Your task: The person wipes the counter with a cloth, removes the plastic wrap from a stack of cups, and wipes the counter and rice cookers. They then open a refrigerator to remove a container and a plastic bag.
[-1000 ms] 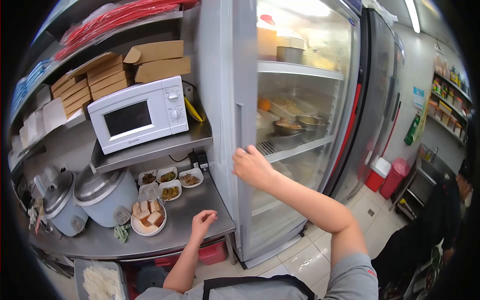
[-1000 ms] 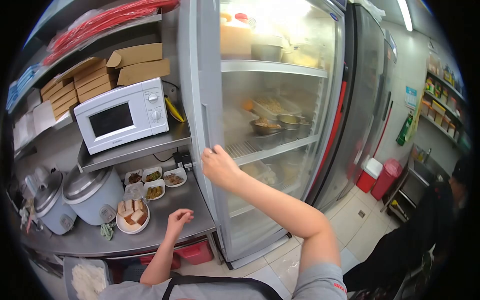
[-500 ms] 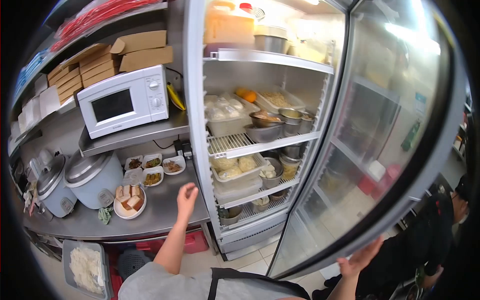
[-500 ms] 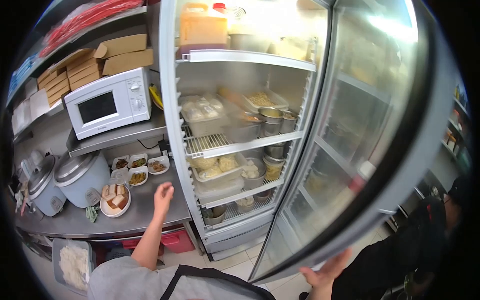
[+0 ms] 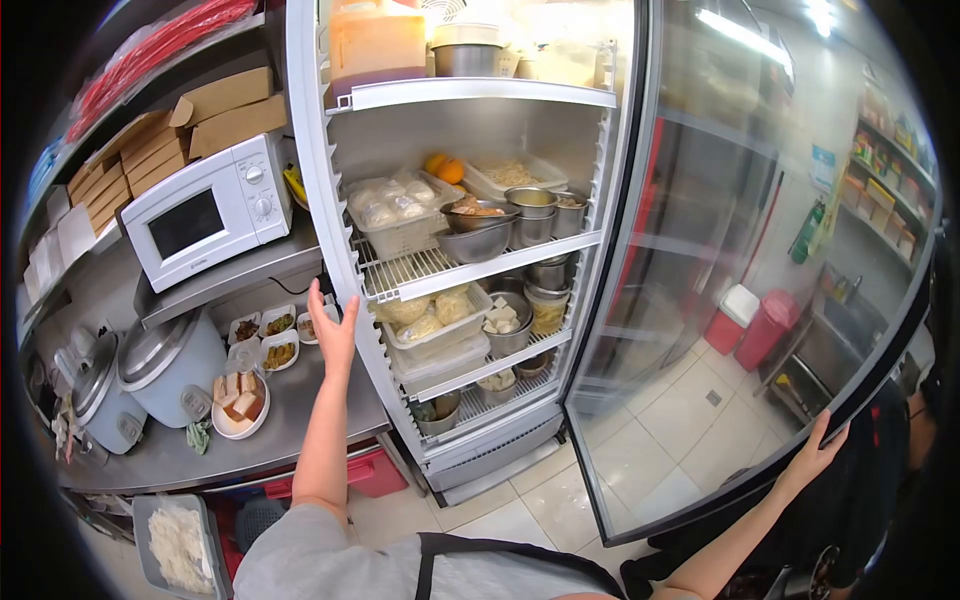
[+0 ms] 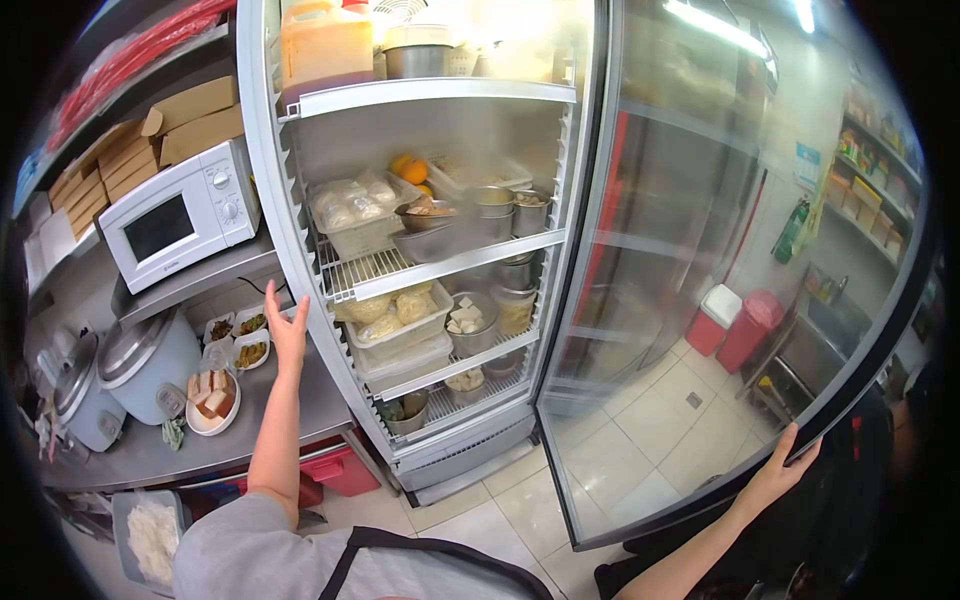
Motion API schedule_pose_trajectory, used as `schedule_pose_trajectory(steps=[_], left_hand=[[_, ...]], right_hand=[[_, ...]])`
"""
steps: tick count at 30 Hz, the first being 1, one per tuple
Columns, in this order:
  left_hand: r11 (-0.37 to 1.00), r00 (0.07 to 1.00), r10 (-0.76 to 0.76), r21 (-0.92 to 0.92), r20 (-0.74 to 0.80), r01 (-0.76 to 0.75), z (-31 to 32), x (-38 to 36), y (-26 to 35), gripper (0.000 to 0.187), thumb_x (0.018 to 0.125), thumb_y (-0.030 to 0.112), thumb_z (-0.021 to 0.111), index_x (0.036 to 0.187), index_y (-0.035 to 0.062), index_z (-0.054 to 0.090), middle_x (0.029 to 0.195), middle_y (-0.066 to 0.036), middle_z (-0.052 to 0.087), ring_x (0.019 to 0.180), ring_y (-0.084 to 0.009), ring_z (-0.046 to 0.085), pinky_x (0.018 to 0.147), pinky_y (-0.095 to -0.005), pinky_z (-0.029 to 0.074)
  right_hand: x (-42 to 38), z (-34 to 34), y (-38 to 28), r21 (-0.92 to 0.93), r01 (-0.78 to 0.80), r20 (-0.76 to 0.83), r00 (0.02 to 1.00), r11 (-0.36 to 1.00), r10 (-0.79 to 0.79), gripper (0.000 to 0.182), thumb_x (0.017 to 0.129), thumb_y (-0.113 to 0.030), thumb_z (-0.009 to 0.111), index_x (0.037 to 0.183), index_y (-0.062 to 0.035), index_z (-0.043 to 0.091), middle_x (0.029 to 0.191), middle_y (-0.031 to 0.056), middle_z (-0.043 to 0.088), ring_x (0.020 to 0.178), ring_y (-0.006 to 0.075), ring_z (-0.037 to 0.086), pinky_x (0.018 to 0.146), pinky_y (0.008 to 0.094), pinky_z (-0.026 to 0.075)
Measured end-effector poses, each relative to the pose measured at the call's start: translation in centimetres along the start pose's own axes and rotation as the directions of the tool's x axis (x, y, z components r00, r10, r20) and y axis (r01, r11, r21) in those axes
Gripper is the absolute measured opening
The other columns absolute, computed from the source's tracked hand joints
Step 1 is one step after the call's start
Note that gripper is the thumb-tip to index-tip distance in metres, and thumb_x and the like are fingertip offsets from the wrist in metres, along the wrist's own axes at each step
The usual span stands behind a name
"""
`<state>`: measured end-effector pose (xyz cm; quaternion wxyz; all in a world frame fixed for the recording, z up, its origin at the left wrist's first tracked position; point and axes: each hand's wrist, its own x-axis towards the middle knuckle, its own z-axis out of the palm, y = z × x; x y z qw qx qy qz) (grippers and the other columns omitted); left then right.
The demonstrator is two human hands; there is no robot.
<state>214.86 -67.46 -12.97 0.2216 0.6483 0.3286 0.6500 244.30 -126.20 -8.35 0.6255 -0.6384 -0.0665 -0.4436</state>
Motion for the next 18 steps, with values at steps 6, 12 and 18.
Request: schedule_pose_trajectory(steps=[6,12,18], left_hand=[[0.952,0.962,0.27,0.159,-0.039,-0.261,1.2,5.7,1.7,0.076,0.075,0.028,0.068,0.132,-0.0007,0.026,0.132,-0.019,0.033,0.122,-0.0325,0.033,0.101,-0.0384,0.026],[0.913,0.916,0.392,0.157,-0.08,-0.377,3.9,8.9,2.2,0.082,0.07,0.026,0.072,0.131,-0.002,0.025,0.129,-0.021,0.037,0.119,-0.0346,0.037,0.098,-0.0389,0.029],[0.884,0.886,0.455,0.163,-0.091,-0.437,4.0,9.2,1.3,0.076,0.072,0.01,0.066,0.134,-0.0008,0.022,0.131,-0.022,0.036,0.12,-0.0349,0.037,0.098,-0.0383,0.03]], right_hand=[[-0.6,1.6,0.4,-0.227,0.134,-0.238,0.953,0.965,-0.188,0.045,0.087,-0.023,0.056,0.121,0.0049,0.045,0.123,0.0143,0.048,0.111,0.0212,0.046,0.096,0.0296,0.031],[-3.5,11.5,-9.6,-0.009,0.706,-0.602,0.562,0.708,-0.568,0.028,0.086,-0.004,0.05,0.112,0.0088,0.05,0.118,0.0187,0.049,0.111,0.0271,0.046,0.094,0.0349,0.037],[-5.2,28.4,-19.2,0.175,0.784,-0.056,0.612,0.596,-0.788,0.033,0.078,-0.006,0.059,0.11,-0.0049,0.057,0.118,0.0119,0.05,0.113,0.0247,0.044,0.097,0.0362,0.031]])
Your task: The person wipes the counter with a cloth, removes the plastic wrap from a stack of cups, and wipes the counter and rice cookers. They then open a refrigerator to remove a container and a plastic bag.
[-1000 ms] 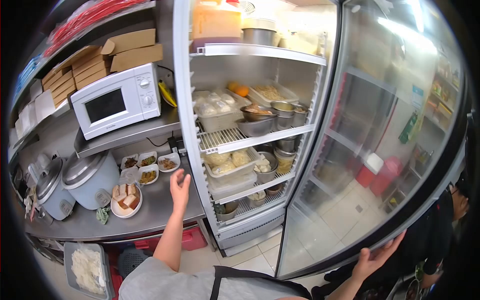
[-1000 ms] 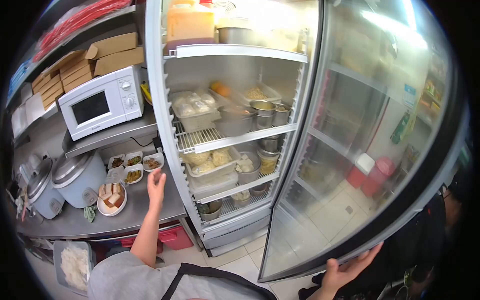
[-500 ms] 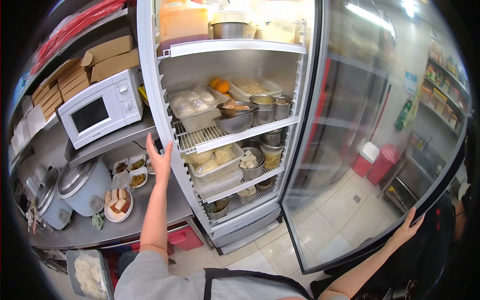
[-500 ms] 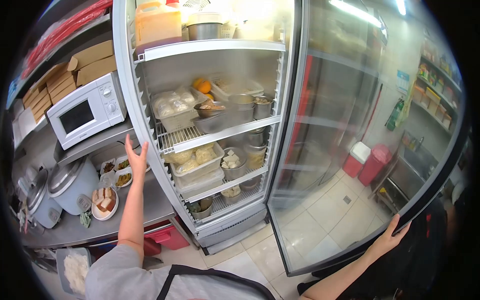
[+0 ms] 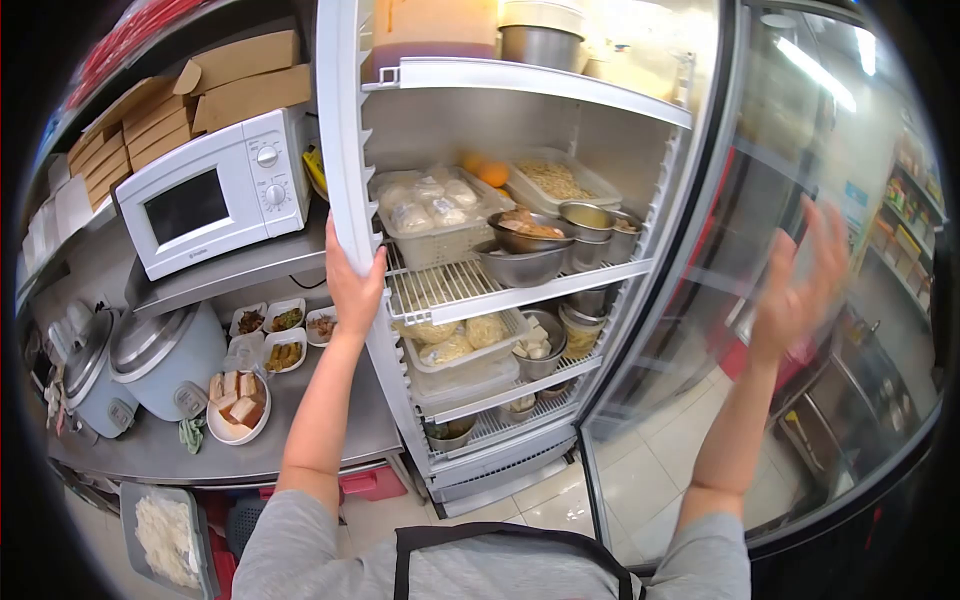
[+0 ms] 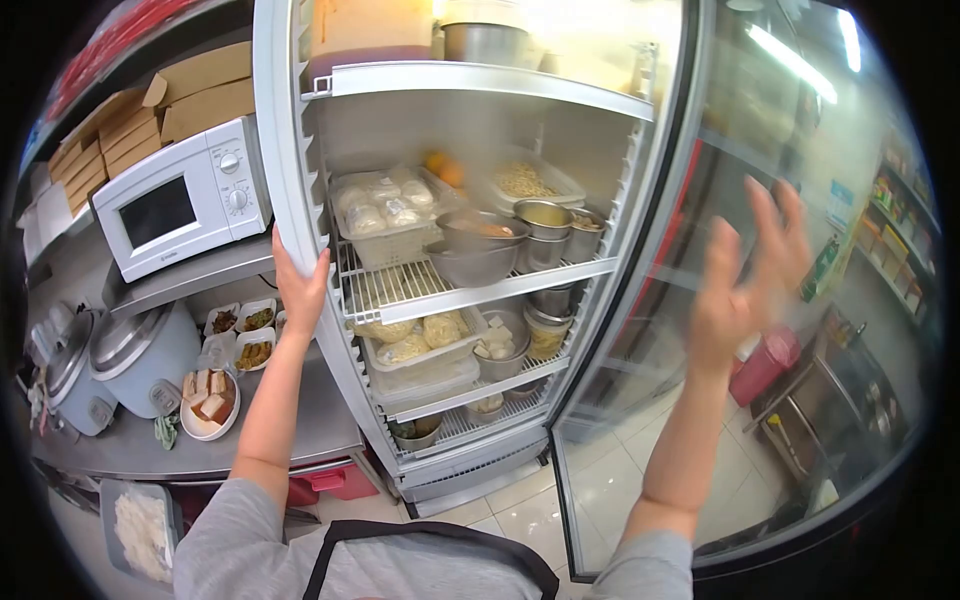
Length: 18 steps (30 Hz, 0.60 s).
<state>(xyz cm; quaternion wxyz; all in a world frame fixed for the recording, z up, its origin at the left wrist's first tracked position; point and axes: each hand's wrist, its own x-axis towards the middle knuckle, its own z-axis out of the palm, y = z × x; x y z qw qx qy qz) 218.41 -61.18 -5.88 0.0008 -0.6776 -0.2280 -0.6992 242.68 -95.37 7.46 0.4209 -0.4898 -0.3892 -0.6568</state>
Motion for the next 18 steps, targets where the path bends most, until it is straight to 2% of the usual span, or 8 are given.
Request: schedule_pose_trajectory(steps=[2,4,7,9,10,12,16,18], left_hand=[[0.999,0.999,-0.034,-0.008,0.015,0.034,-0.2,-0.1,0.0,0.075,0.072,0.008,0.064,0.134,-0.0005,0.022,0.131,-0.022,0.036,0.119,-0.0349,0.038,0.098,-0.0384,0.031],[0.997,0.998,-0.051,-0.052,0.03,0.052,-0.2,0.2,0.6,0.074,0.072,0.003,0.06,0.134,0.0006,0.02,0.131,-0.023,0.036,0.117,-0.0352,0.041,0.095,-0.0385,0.034],[0.991,0.993,-0.11,-0.073,0.048,0.114,0.0,0.1,0.2,0.076,0.071,0.002,0.06,0.135,0.0011,0.019,0.13,-0.023,0.036,0.116,-0.0349,0.043,0.094,-0.0383,0.035],[0.992,0.993,-0.109,-0.063,0.035,0.111,0.1,0.2,0.1,0.076,0.071,0.002,0.059,0.135,0.001,0.018,0.131,-0.023,0.035,0.116,-0.0348,0.042,0.095,-0.0382,0.035],[0.992,0.993,-0.11,-0.059,0.045,0.113,0.0,0.2,0.2,0.076,0.071,0.001,0.059,0.135,0.0009,0.018,0.131,-0.023,0.035,0.117,-0.0348,0.042,0.095,-0.0381,0.035],[0.992,0.991,-0.12,-0.024,0.061,0.122,0.0,0.1,0.1,0.077,0.071,0.001,0.058,0.135,-0.0005,0.016,0.134,-0.023,0.031,0.12,-0.0357,0.038,0.097,-0.0383,0.032],[0.99,1.0,0.018,0.14,-0.008,-0.017,0.3,0.4,0.2,0.078,0.071,0.001,0.057,0.135,-0.0021,0.014,0.135,-0.023,0.03,0.122,-0.0366,0.035,0.099,-0.0387,0.03],[0.995,0.998,-0.066,0.081,0.014,0.064,0.4,0.1,0.1,0.079,0.071,0.002,0.057,0.135,-0.0031,0.012,0.135,-0.024,0.029,0.122,-0.0372,0.034,0.1,-0.0393,0.029]], right_hand=[[0.1,6.6,0.4,0.275,-0.105,0.238,0.97,0.956,0.038,0.034,0.078,-0.013,0.062,0.111,-0.0097,0.059,0.119,0.0114,0.05,0.114,0.0248,0.043,0.097,0.0358,0.031],[-0.3,12.9,1.7,0.204,-0.067,0.343,0.939,0.977,-0.008,0.04,0.074,-0.018,0.065,0.113,-0.0121,0.057,0.121,0.0131,0.047,0.114,0.0287,0.043,0.097,0.0388,0.032],[1.4,21.4,5.0,0.075,0.029,0.302,0.952,0.997,-0.05,0.045,0.074,-0.027,0.064,0.116,-0.013,0.054,0.123,0.013,0.046,0.115,0.0306,0.042,0.096,0.0426,0.033],[3.7,26.5,6.6,-0.184,-0.004,0.284,0.957,0.983,0.057,0.049,0.074,-0.031,0.064,0.119,-0.0159,0.051,0.128,0.0128,0.042,0.118,0.0328,0.039,0.096,0.0487,0.032],[4.9,28.0,6.4,-0.163,-0.003,0.28,0.959,0.987,0.049,0.049,0.074,-0.031,0.064,0.119,-0.0159,0.051,0.128,0.0128,0.042,0.118,0.0328,0.039,0.096,0.0487,0.032],[7.2,29.7,6.0,-0.426,-0.006,0.38,0.906,0.905,0.186,0.063,0.074,-0.036,0.065,0.13,-0.0253,0.038,0.137,0.0127,0.032,0.121,0.0366,0.036,0.099,0.0416,0.032],[8.5,32.2,7.9,-0.455,-0.027,0.504,0.816,0.89,0.282,0.073,0.07,-0.036,0.069,0.133,-0.0316,0.032,0.143,0.0115,0.021,0.123,0.0405,0.033,0.1,0.0427,0.032],[7.8,34.3,11.8,-0.287,-0.107,0.506,0.827,0.952,0.246,0.082,0.067,-0.032,0.073,0.134,-0.0349,0.027,0.145,0.0114,0.014,0.126,0.0399,0.027,0.094,0.0558,0.035]])
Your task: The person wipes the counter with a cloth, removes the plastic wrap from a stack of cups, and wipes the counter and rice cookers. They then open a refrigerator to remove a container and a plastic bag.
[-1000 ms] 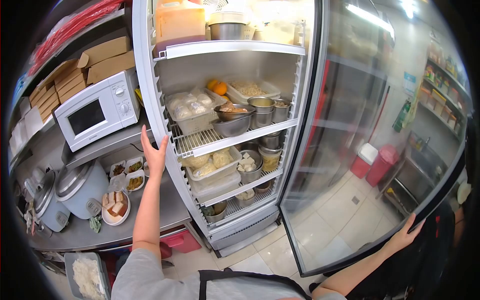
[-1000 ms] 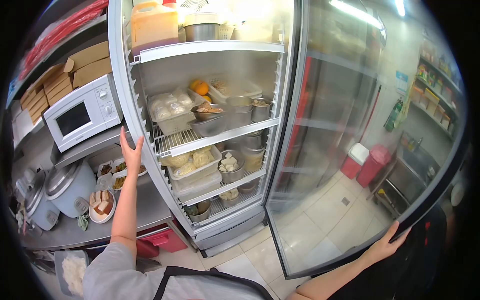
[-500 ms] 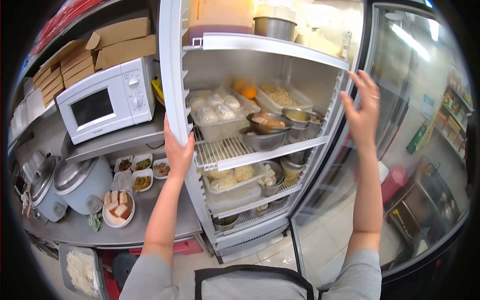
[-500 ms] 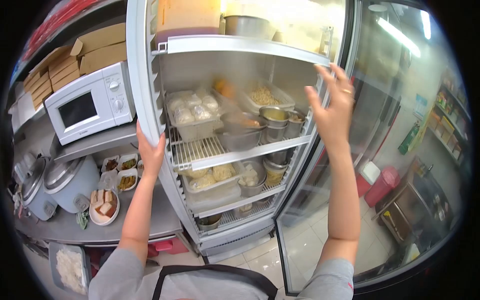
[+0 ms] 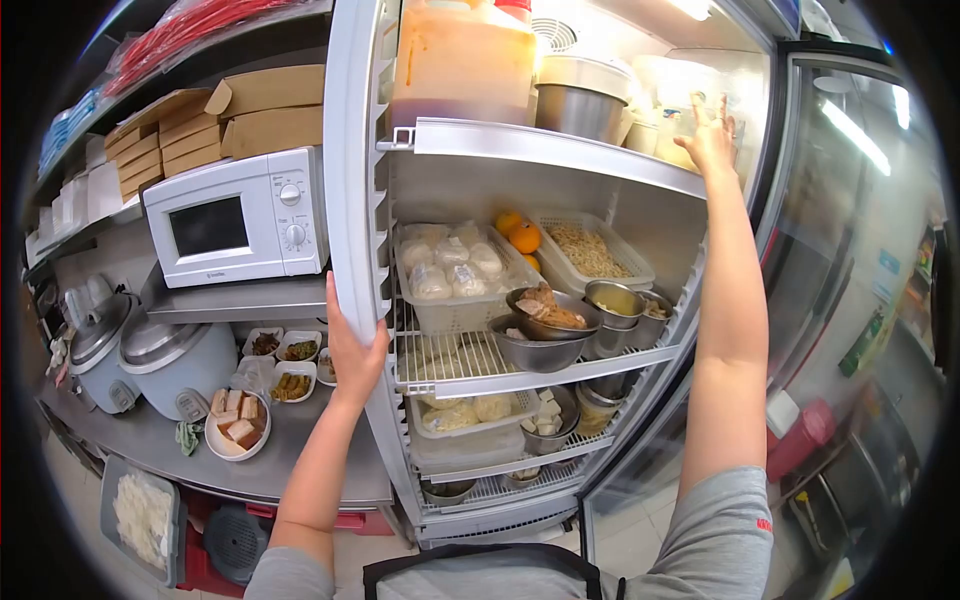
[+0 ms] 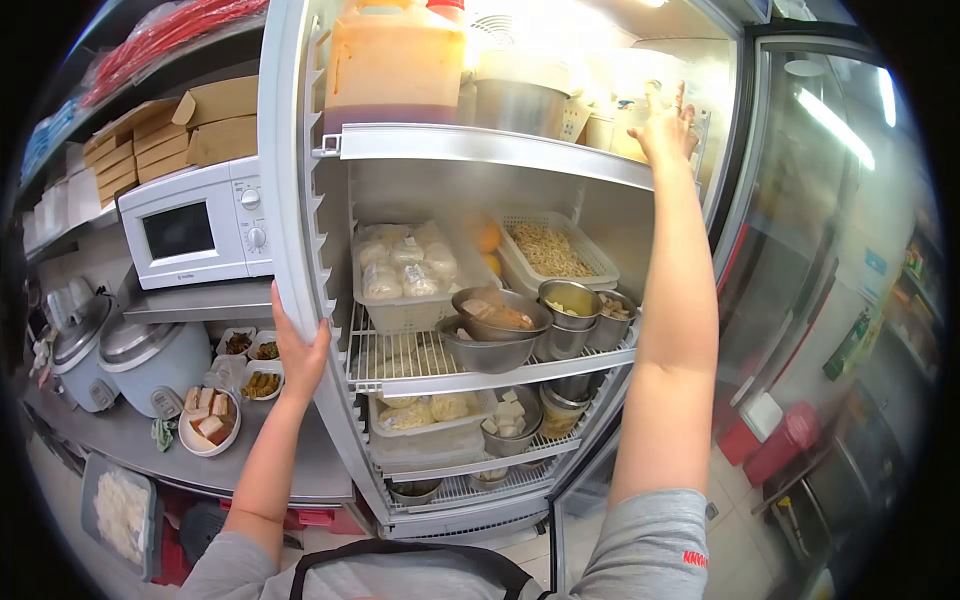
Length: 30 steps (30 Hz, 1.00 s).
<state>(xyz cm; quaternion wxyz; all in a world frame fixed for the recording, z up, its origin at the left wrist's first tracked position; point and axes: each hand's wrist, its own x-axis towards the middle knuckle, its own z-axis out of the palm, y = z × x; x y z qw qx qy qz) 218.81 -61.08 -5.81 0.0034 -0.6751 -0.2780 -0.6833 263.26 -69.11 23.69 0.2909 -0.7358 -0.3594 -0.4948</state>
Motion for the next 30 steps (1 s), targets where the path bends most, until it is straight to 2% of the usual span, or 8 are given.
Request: schedule_pose_trajectory(steps=[8,14,15,16,18,21,24,30], left_hand=[[0.999,1.0,-0.011,0.04,-0.024,0.011,0.4,-0.3,0.0,0.078,0.071,0.004,0.06,0.135,-0.0033,0.015,0.131,-0.025,0.033,0.118,-0.0361,0.039,0.097,-0.0401,0.031],[0.998,0.998,-0.069,-0.016,-0.004,0.069,0.4,-0.5,-0.4,0.074,0.073,0.006,0.059,0.134,-0.0052,0.017,0.13,-0.024,0.033,0.12,-0.0331,0.036,0.1,-0.0381,0.026],[0.998,0.998,-0.056,-0.005,-0.002,0.056,0.3,-0.4,-0.3,0.074,0.073,0.006,0.059,0.133,-0.0054,0.017,0.129,-0.024,0.034,0.119,-0.0329,0.037,0.1,-0.0379,0.027],[0.999,0.999,-0.043,0.008,0.004,0.043,0.3,-0.4,-0.2,0.074,0.073,0.006,0.059,0.133,-0.0056,0.017,0.128,-0.024,0.035,0.118,-0.0328,0.038,0.099,-0.0378,0.028],[0.999,0.999,-0.031,0.02,-0.005,0.032,0.4,-0.4,-0.5,0.074,0.073,0.006,0.059,0.133,-0.0052,0.017,0.128,-0.024,0.035,0.118,-0.0325,0.038,0.099,-0.0376,0.028],[0.999,0.999,-0.038,0.038,-0.015,0.039,0.5,-0.6,-0.5,0.074,0.073,0.007,0.06,0.133,-0.0045,0.018,0.127,-0.024,0.036,0.116,-0.0342,0.04,0.097,-0.0386,0.031],[0.997,0.998,-0.053,0.048,-0.02,0.054,0.6,-0.8,-0.7,0.075,0.072,0.007,0.061,0.133,-0.0042,0.019,0.127,-0.025,0.036,0.115,-0.0361,0.042,0.096,-0.0398,0.032],[0.997,0.999,-0.034,0.065,-0.027,0.036,0.5,-0.7,-0.7,0.075,0.072,0.008,0.061,0.133,-0.0047,0.019,0.128,-0.025,0.036,0.117,-0.0361,0.04,0.096,-0.04,0.032]], right_hand=[[0.6,1.4,1.9,0.034,-0.057,-0.039,0.998,0.998,0.058,0.078,0.068,-0.024,0.072,0.133,-0.0339,0.03,0.143,0.0151,0.015,0.123,0.0422,0.03,0.092,0.0531,0.039],[0.3,-1.2,-1.9,-0.303,-0.123,-0.208,0.976,0.945,0.06,0.068,0.071,-0.036,0.066,0.131,-0.0264,0.035,0.141,0.0161,0.022,0.121,0.0402,0.034,0.096,0.0501,0.034],[0.3,-1.9,-3.1,0.126,0.027,-0.193,0.981,0.992,-0.003,0.071,0.07,-0.044,0.066,0.131,-0.0245,0.035,0.138,0.017,0.027,0.116,0.0371,0.04,0.092,0.0465,0.038],[0.3,-2.4,-4.3,0.53,0.165,-0.201,0.977,0.832,-0.065,0.075,0.069,-0.051,0.065,0.131,-0.0226,0.035,0.135,0.0179,0.033,0.111,0.0341,0.046,0.088,0.043,0.042],[-1.5,-5.7,-8.0,0.801,-0.099,0.248,0.952,0.591,-0.177,0.086,0.063,-0.06,0.065,0.133,-0.0216,0.032,0.123,0.0181,0.045,0.102,0.0285,0.051,0.082,0.0391,0.045],[-1.5,-5.3,-10.4,0.684,-0.1,0.385,0.891,0.723,-0.241,0.103,0.055,-0.061,0.069,0.135,-0.013,0.024,0.107,0.0176,0.05,0.093,0.0226,0.053,0.071,0.0336,0.049],[-1.2,-4.6,-11.1,0.726,-0.054,0.246,0.952,0.686,-0.185,0.11,0.05,-0.058,0.074,0.126,0.0048,0.026,0.087,0.011,0.055,0.069,0.0164,0.056,0.058,0.0277,0.048],[0.4,-3.2,-8.8,0.764,-0.034,0.071,0.997,0.644,-0.032,0.099,0.052,-0.049,0.079,0.121,0.0034,0.031,0.083,0.0083,0.055,0.063,0.0135,0.054,0.054,0.026,0.046]])
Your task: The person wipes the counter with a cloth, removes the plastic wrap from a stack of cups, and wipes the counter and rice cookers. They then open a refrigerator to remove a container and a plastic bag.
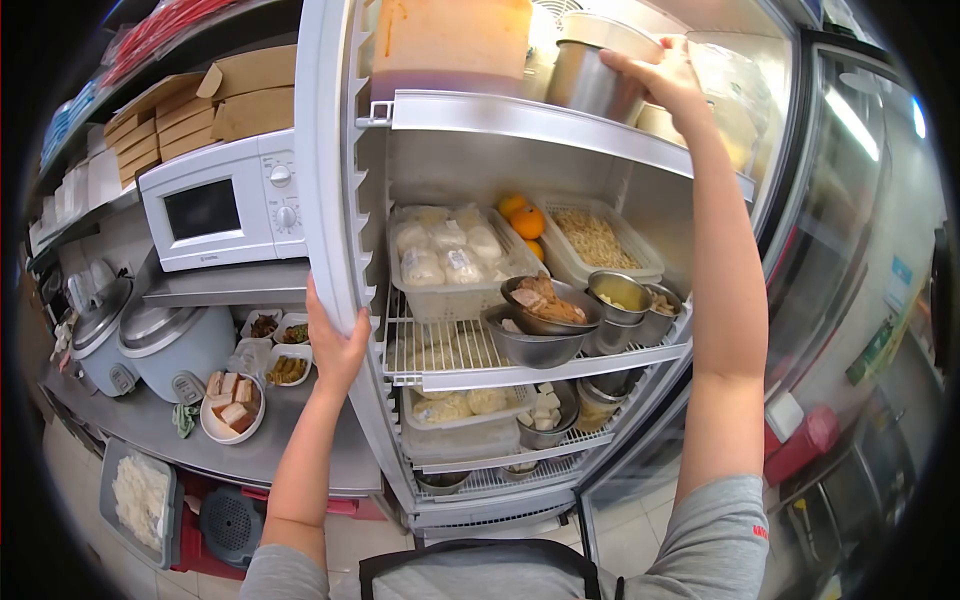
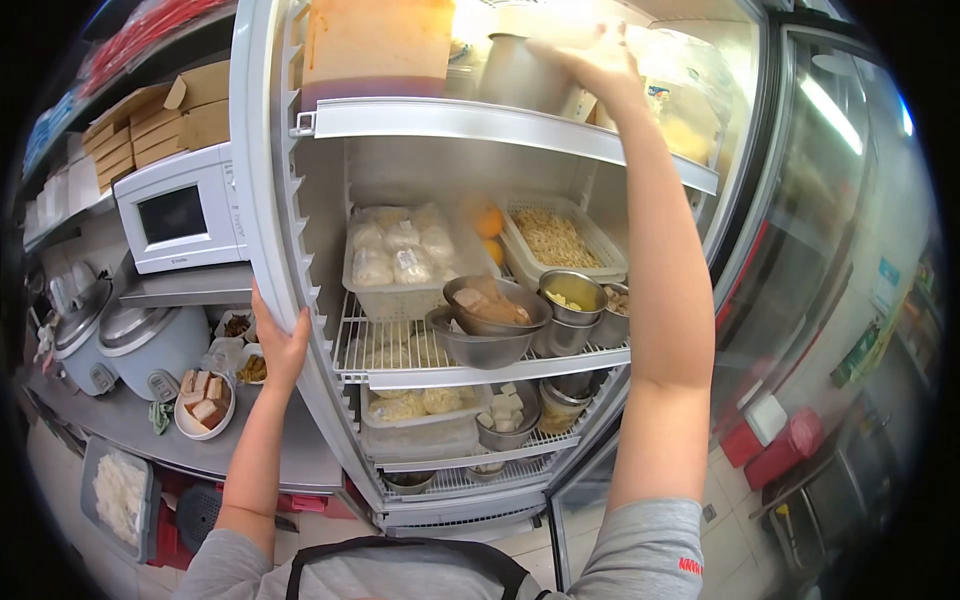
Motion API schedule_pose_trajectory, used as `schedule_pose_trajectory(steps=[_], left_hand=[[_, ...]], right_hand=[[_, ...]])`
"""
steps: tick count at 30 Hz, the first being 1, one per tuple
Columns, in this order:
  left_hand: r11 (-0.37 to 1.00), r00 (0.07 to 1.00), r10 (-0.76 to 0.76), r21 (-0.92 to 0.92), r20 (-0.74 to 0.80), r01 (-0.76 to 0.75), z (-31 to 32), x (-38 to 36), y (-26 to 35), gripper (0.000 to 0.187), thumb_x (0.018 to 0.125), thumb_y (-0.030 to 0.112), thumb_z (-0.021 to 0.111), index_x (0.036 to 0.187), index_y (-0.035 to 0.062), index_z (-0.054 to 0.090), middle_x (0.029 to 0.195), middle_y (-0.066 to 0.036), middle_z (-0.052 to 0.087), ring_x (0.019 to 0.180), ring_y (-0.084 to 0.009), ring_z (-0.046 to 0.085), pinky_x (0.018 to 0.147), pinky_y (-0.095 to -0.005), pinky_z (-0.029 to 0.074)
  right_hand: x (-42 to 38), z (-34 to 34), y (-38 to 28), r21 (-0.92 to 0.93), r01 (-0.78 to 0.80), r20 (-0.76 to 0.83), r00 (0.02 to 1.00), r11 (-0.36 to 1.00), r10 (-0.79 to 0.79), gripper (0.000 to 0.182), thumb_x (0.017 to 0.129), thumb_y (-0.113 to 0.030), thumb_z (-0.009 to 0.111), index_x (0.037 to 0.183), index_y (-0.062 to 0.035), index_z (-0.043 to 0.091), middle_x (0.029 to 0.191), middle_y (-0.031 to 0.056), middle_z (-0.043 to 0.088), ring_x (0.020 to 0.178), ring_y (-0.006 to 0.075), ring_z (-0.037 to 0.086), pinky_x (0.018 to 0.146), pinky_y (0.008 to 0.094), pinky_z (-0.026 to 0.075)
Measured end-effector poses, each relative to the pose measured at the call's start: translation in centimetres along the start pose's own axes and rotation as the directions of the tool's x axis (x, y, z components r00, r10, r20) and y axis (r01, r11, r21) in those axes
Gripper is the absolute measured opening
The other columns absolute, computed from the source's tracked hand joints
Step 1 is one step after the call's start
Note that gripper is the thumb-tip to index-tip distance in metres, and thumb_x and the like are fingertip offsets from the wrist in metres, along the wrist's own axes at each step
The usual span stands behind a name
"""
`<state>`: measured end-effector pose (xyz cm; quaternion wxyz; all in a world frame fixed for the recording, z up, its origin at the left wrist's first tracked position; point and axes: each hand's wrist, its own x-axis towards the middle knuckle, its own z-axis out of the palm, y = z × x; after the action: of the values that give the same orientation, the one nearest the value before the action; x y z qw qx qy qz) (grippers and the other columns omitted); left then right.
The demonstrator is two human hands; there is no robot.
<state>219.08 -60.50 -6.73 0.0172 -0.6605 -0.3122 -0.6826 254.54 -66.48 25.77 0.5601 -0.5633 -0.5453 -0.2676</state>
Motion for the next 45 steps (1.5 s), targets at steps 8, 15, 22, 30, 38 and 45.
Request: schedule_pose_trajectory(steps=[8,15,22,30,38,45], left_hand=[[1.0,1.0,-0.009,-0.02,0.016,0.01,0.0,-0.1,-0.4,0.076,0.071,0.008,0.062,0.133,-0.0044,0.02,0.128,-0.025,0.035,0.118,-0.0366,0.039,0.098,-0.0405,0.03],[0.999,1.0,-0.022,-0.027,0.019,0.022,0.0,-0.1,-0.3,0.075,0.072,0.008,0.062,0.133,-0.0047,0.02,0.128,-0.025,0.035,0.117,-0.0365,0.039,0.097,-0.0403,0.031],[0.999,1.0,-0.011,-0.034,0.003,0.011,0.0,-0.2,-0.3,0.074,0.072,0.008,0.062,0.132,-0.0046,0.021,0.128,-0.025,0.036,0.118,-0.0359,0.039,0.098,-0.0398,0.03],[0.999,1.0,0.006,-0.032,0.011,-0.005,-0.1,-0.1,-0.3,0.074,0.072,0.007,0.061,0.133,-0.0045,0.02,0.129,-0.023,0.035,0.118,-0.0329,0.038,0.099,-0.0385,0.029],[1.0,1.0,0.007,-0.029,-0.007,-0.007,-0.1,0.1,0.1,0.073,0.072,0.006,0.061,0.133,-0.0036,0.021,0.126,-0.022,0.037,0.116,-0.0325,0.041,0.097,-0.0375,0.031],[0.996,1.0,0.007,-0.086,0.001,-0.007,-0.3,0.2,0.1,0.073,0.071,0.005,0.061,0.132,-0.0022,0.022,0.125,-0.023,0.04,0.114,-0.0336,0.043,0.096,-0.0377,0.033]], right_hand=[[2.1,-5.3,3.3,-0.089,-0.074,0.047,0.996,0.993,0.078,0.094,0.051,-0.047,0.08,0.119,-0.0025,0.032,0.093,0.0146,0.058,0.077,0.0212,0.061,0.067,0.0321,0.051],[1.0,-3.1,5.4,-0.301,-0.049,-0.02,0.999,0.952,0.045,0.098,0.047,-0.053,0.078,0.118,-0.0029,0.032,0.107,0.0236,0.055,0.101,0.0314,0.055,0.087,0.0371,0.044],[0.2,-4.1,4.7,-0.39,-0.048,0.043,0.997,0.919,0.07,0.1,0.051,-0.059,0.074,0.12,-0.0014,0.032,0.11,0.0252,0.053,0.102,0.0334,0.054,0.087,0.0378,0.043],[0.8,-4.4,5.0,-0.28,-0.073,0.077,0.992,0.957,0.098,0.102,0.05,-0.061,0.073,0.124,-0.0031,0.033,0.111,0.0218,0.052,0.104,0.0289,0.052,0.086,0.0354,0.042],[0.5,-4.8,3.8,-0.45,0.112,-0.027,0.99,0.886,-0.139,0.09,0.058,-0.053,0.072,0.125,-0.0048,0.035,0.114,0.0203,0.053,0.103,0.0309,0.054,0.086,0.038,0.043],[0.5,4.6,-11.6,0.03,0.511,-0.227,0.84,0.859,-0.492,0.035,0.075,-0.031,0.062,0.098,-0.0038,0.06,0.098,0.0197,0.06,0.098,0.032,0.055,0.085,0.0379,0.042]])
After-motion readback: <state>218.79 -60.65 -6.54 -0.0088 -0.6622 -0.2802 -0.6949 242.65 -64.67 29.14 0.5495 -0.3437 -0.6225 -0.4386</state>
